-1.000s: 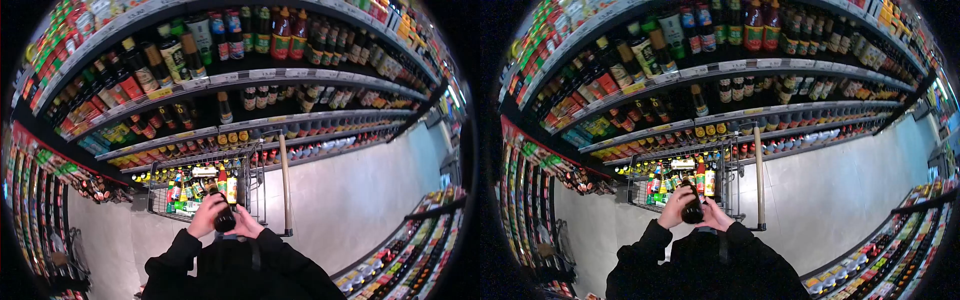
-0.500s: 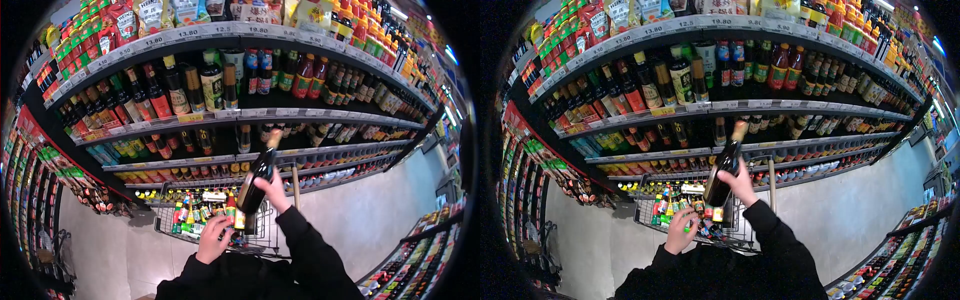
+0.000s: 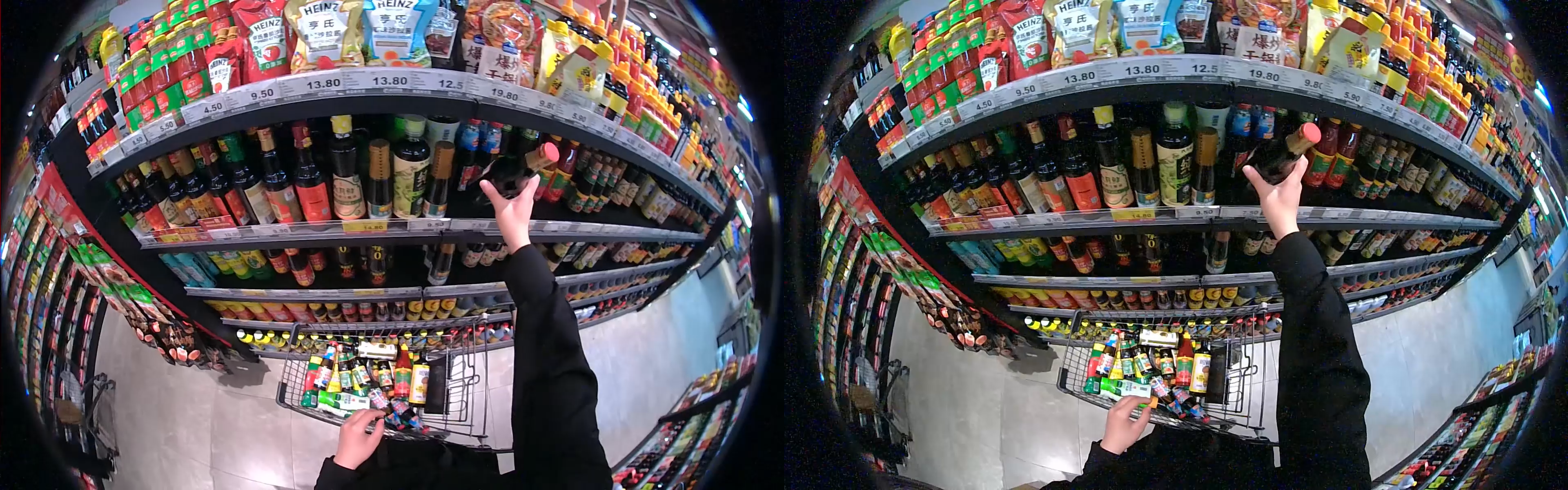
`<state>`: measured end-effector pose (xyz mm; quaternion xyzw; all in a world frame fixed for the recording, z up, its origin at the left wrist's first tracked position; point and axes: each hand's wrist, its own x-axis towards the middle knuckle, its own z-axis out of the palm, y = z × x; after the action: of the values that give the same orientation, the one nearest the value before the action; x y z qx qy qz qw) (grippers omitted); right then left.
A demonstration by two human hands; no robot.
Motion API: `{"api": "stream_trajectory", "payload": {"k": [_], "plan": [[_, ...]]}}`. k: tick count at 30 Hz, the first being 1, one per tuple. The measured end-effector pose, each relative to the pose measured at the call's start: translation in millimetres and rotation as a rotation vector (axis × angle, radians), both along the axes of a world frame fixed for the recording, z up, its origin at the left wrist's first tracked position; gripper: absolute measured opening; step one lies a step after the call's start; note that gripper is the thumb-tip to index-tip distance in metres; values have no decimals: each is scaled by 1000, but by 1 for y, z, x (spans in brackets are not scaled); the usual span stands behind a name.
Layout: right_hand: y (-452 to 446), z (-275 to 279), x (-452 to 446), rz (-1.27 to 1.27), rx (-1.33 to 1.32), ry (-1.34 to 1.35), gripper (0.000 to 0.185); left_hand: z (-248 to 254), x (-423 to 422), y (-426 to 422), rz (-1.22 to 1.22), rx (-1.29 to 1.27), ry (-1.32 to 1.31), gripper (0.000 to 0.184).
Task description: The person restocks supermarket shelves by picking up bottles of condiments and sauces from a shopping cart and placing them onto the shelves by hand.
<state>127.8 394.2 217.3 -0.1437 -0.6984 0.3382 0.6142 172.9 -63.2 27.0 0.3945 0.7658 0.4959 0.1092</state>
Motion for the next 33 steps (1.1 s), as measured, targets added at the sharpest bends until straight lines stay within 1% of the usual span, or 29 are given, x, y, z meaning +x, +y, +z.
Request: {"api": "stream_trajectory", "payload": {"k": [2,3,5,6,8,10,12,13,15,18,19,20,22,23,24,26,27,28,30,31,32,33], "plan": [[5,3,-9,3,-21,-68,66,-1,-4,0,-3,-3,-19,13],[5,3,-11,5,-22,-68,66,-3,-6,0,0,-4,-19,13],[6,3,-15,14,-65,-228,73,-11,-10,0,-5,-25,-37,13],[9,0,-19,18,-67,-228,73,-15,-11,1,-1,-27,-37,13],[18,-11,-29,95,-19,-237,67,-26,-13,0,5,-81,-25,15],[30,-18,-37,158,-58,-265,67,-39,-14,-2,37,-106,-38,17],[39,-26,-43,207,-82,-349,68,-56,-13,-8,66,-138,-55,18],[40,-29,-44,212,-87,-351,68,-67,-12,-11,118,-169,-70,17],[38,-30,-45,316,-163,-298,71,-86,-9,-21,219,-234,-101,17],[44,-33,-45,274,-125,-305,72,-98,-5,-31,247,-235,-78,17],[45,-34,-43,300,-139,-319,74,-107,-4,-33,263,-233,-184,17],[44,-34,-42,274,-99,-339,75,-105,-1,-33,260,-241,-190,17],[45,-30,-35,309,-208,-465,73,-101,3,-31,285,-266,-187,16],[43,-32,-37,345,-178,-392,69,-103,5,-29,299,-267,-202,16],[45,-36,-42,264,-114,-372,69,-104,7,-28,294,-272,-203,16],[43,-34,-36,295,-179,-487,72,-105,9,-25,269,-278,-159,16],[41,-33,-34,290,-175,-520,78,-106,10,-23,268,-293,-165,17],[35,-33,-31,342,-181,-434,82,-107,10,-22,262,-294,-162,17],[27,-36,-24,228,-9,-362,82,-113,10,-20,216,-302,-146,24],[23,-39,-9,363,-124,-306,79,-116,10,-21,210,-304,-144,24],[22,-53,5,246,-143,-301,72,-122,11,-23,242,-301,-81,35],[8,-55,28,235,-92,-224,59,-129,13,-25,273,-296,-20,46]]}}
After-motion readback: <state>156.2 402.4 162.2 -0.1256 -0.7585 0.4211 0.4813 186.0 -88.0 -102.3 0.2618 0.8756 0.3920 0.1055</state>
